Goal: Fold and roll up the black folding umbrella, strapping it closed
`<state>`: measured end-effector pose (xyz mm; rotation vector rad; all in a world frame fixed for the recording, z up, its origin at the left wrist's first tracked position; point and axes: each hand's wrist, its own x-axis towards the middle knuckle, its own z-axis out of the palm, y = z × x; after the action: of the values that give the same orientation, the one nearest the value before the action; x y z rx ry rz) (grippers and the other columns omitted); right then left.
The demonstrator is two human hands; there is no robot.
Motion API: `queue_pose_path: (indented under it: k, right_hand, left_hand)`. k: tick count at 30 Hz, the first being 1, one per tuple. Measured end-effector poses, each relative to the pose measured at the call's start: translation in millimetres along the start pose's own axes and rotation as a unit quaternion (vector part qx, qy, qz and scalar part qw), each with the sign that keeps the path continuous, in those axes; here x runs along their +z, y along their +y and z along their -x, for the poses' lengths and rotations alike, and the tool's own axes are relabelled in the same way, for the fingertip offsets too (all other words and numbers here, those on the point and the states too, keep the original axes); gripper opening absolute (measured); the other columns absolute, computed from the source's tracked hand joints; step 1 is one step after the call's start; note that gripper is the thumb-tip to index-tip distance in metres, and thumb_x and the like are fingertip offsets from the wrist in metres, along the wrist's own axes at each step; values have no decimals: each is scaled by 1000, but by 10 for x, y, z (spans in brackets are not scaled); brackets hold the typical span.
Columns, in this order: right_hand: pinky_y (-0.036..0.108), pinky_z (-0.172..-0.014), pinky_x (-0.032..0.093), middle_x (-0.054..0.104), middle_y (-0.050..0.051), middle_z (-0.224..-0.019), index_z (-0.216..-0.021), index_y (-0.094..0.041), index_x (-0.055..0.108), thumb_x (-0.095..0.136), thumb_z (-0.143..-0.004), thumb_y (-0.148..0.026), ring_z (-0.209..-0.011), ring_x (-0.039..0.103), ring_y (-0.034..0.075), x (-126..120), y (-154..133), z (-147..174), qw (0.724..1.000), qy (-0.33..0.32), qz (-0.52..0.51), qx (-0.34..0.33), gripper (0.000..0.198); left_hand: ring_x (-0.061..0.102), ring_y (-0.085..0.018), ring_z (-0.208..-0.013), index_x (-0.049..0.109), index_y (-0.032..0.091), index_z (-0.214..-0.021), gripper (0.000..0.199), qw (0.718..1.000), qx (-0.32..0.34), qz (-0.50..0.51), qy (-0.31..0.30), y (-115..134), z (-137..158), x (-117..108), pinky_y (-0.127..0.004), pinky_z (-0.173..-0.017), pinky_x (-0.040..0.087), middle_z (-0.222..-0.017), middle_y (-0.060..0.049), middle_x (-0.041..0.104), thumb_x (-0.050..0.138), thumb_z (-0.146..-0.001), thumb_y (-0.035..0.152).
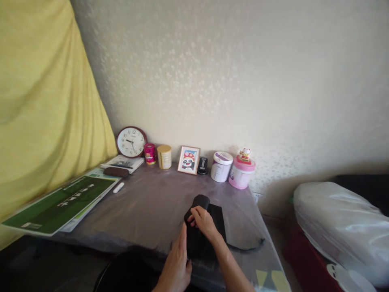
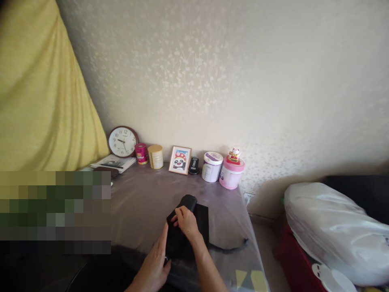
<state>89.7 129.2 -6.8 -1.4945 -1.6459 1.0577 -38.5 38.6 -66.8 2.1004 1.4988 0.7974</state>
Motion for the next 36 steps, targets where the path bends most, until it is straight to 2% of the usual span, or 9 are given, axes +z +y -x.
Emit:
queue_pose_path:
  k: [2, 4, 9, 12, 16, 20, 24, 31, 36]
  right_hand:
    - [20, -56, 42, 70, 1, -71, -77, -19, 55, 38, -85, -32, -55, 62, 10, 2, -48, 23, 1000, 3, 20, -14, 23]
    - [19, -57, 42, 71, 1, -71, -74, -19, 55, 38, -85, -29, -54, 62, 10, 13, -76, 35, 999, 4, 41, -27, 22]
    - [19, -57, 41, 72, -1, -71, -73, -20, 56, 38, -86, -28, -54, 60, 9, 45, -83, 51, 996, -5, 71, -45, 24]
    - [19, -58, 41, 72, -1, -71, -75, -20, 59, 38, -86, -28, -55, 60, 10, 45, -79, 62, 996, -14, 78, -50, 25]
    - [19, -59, 41, 71, -2, -71, -76, -20, 60, 39, -87, -29, -57, 61, 10, 30, -76, 67, 995, -16, 82, -61, 25]
    - [20, -59, 41, 71, -1, -72, -76, -21, 60, 39, -87, -29, -57, 61, 10, 23, -71, 81, 995, -13, 73, -62, 26]
    - [21, -61, 42, 71, -1, -72, -78, -21, 61, 38, -89, -31, -61, 62, 11, 39, -85, 155, 995, 5, 68, -75, 27]
    - [29, -81, 40, 70, 2, -86, -83, -25, 69, 45, -87, -29, -86, 56, 18, 25, -23, 209, 960, 67, 186, -200, 25]
    - [43, -103, 21, 69, 1, -101, -80, -25, 70, 47, -86, -24, -114, 47, 21, -33, 100, 19, 943, 61, 232, -230, 24]
  left_hand:
    - [22, -19, -135, -11, 18, -140, 89, 1000, 0, 20, -6, 42, 3, -94, -36, -107, 31, -150, -8, 13, 40, -68, 8]
    - [27, -20, -133, -8, 20, -141, 87, 999, 0, 17, -30, 78, 7, -167, -35, -105, 33, -149, -9, 19, 42, -69, 12]
    - [50, -23, -115, 18, 14, -138, 70, 994, -37, -76, -64, 78, 44, -213, -37, -96, 42, -131, -15, 45, 42, -73, 18]
    - [54, -24, -109, 34, 10, -130, 55, 993, -15, -111, -23, 49, 48, -224, -37, -91, 46, -124, -18, 49, 42, -78, 26]
    - [44, -30, -120, 51, 14, -111, 40, 984, 38, -155, 81, 54, -38, -221, -44, -96, 41, -131, -18, 41, 45, -81, 39]
    - [31, -30, -131, 39, 17, -127, 52, 972, 76, -190, 113, 71, -119, -120, -49, -103, 33, -142, -12, 33, 49, -77, 28]
    - [26, -30, -133, 26, 18, -137, 63, 967, 68, -219, 108, 41, -88, -4, -51, -104, 30, -141, -8, 38, 46, -76, 23]
    - [44, -27, -122, 27, 16, -137, 59, 976, 41, -202, 68, -7, -26, 104, -47, -99, 37, -135, -12, 45, 41, -80, 21]
    - [44, -27, -122, 22, 10, -139, 62, 987, 8, -157, 34, -16, -27, 162, -42, -97, 41, -138, -16, 40, 39, -80, 18]
